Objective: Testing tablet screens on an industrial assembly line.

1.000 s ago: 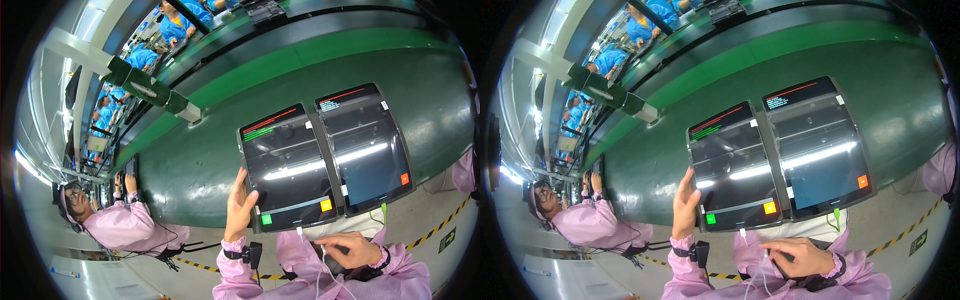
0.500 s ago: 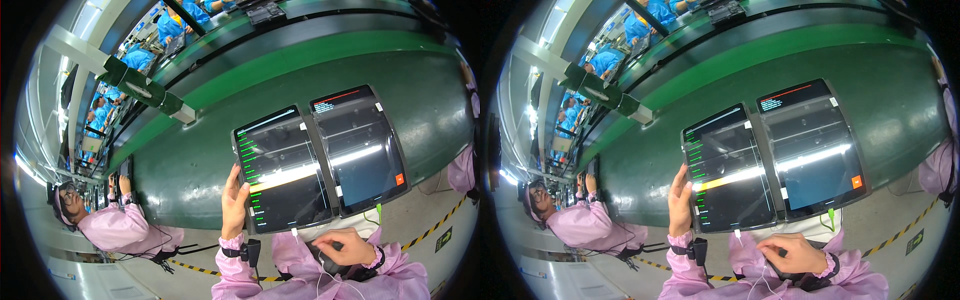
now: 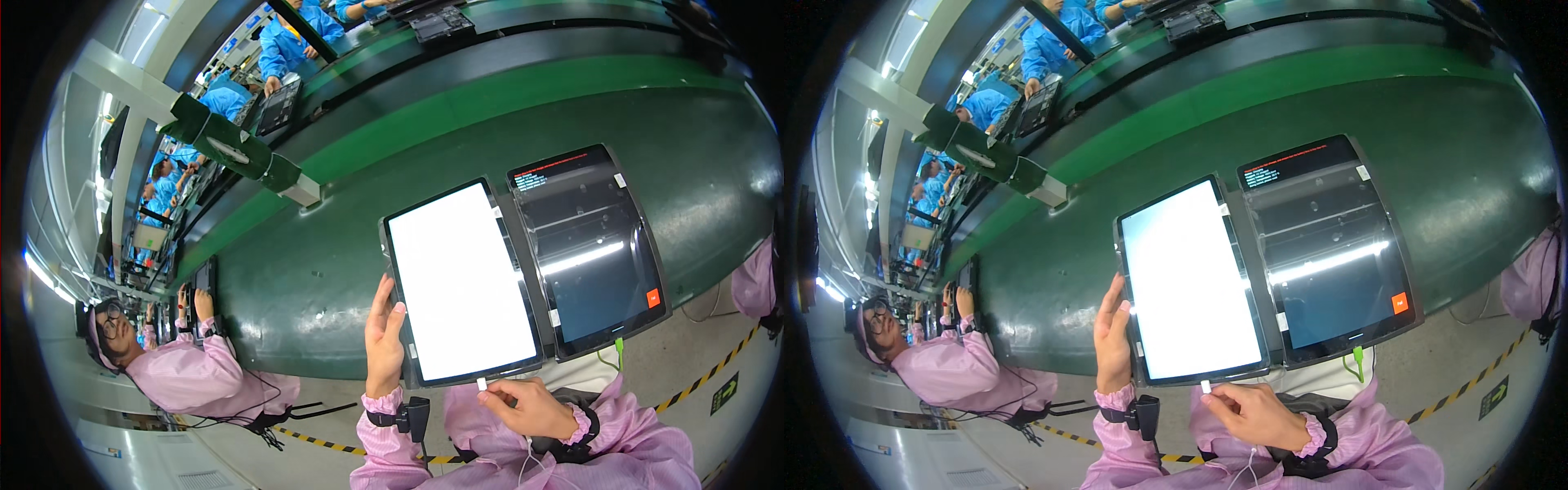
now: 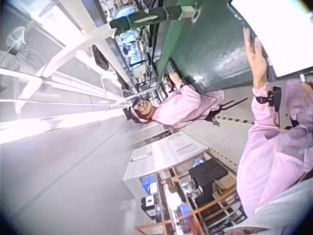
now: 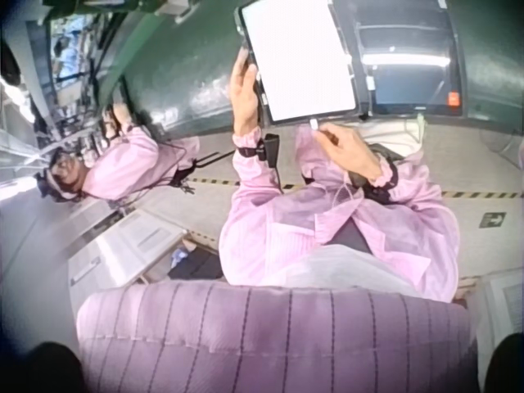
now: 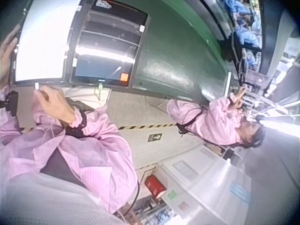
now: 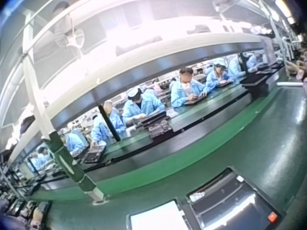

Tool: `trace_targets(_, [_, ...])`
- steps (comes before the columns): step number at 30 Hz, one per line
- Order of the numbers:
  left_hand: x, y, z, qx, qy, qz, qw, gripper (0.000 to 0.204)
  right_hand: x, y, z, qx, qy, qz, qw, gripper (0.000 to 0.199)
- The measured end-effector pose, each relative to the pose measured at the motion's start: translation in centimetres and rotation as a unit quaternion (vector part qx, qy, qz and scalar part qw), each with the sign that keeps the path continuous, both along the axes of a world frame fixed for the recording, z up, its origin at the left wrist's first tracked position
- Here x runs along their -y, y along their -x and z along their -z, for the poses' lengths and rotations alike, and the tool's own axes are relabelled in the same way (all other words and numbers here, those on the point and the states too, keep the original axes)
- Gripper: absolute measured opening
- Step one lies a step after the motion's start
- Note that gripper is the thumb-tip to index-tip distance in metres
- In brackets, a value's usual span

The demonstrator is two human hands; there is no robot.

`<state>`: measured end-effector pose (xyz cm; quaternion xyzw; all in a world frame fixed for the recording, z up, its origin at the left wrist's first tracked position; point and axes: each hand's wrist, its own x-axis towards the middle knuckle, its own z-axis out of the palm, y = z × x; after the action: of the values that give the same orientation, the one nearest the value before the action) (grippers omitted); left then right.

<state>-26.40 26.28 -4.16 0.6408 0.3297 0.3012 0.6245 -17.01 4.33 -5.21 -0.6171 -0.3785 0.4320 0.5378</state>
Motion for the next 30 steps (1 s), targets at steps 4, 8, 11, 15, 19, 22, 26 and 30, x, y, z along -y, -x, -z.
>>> trace_targets(4, [-0.06, 0.0, 0.07, 0.011, 0.005, 0.005, 1.0, 0.046, -0.16, -0.12, -0.3, -0.021, 0.029, -0.014, 0.999, 0.02])
trace_targets(8, [-0.07, 0.0, 0.08, 0.007, 0.009, 0.007, 1.0, 0.047, -0.19, -0.02, -0.17, -0.011, 0.034, -0.011, 0.999, 0.019])
trace_targets(11, [-0.06, 0.01, 0.15, 0.012, -0.003, 0.014, 1.0, 0.048, -0.17, -0.09, -0.06, -0.009, 0.03, -0.016, 0.999, 0.019])
trace_targets(15, [-0.1, 0.07, 0.27, 0.022, 0.002, 0.012, 1.0, 0.048, -0.18, -0.08, -0.1, -0.016, 0.021, -0.012, 1.0, 0.019])
trace_targets(19, [-0.3, 0.26, 0.34, 0.025, -0.001, 0.019, 1.0, 0.048, -0.2, -0.14, -0.05, -0.013, 0.021, -0.018, 1.0, 0.019])
trace_targets(22, [-0.33, 0.25, 0.48, 0.029, 0.005, 0.019, 0.999, 0.048, -0.18, -0.06, -0.02, -0.015, 0.02, -0.017, 1.0, 0.019])
trace_targets(26, [-0.25, -0.13, 0.76, 0.009, -0.02, 0.032, 0.999, 0.056, -0.23, 0.09, -0.06, -0.012, 0.026, -0.007, 1.0, 0.018])
trace_targets(30, [0.04, 0.43, 0.5, 0.034, 0.007, 0.027, 0.999, 0.065, -0.13, 0.08, -0.02, -0.003, 0.012, -0.008, 1.0, 0.018])
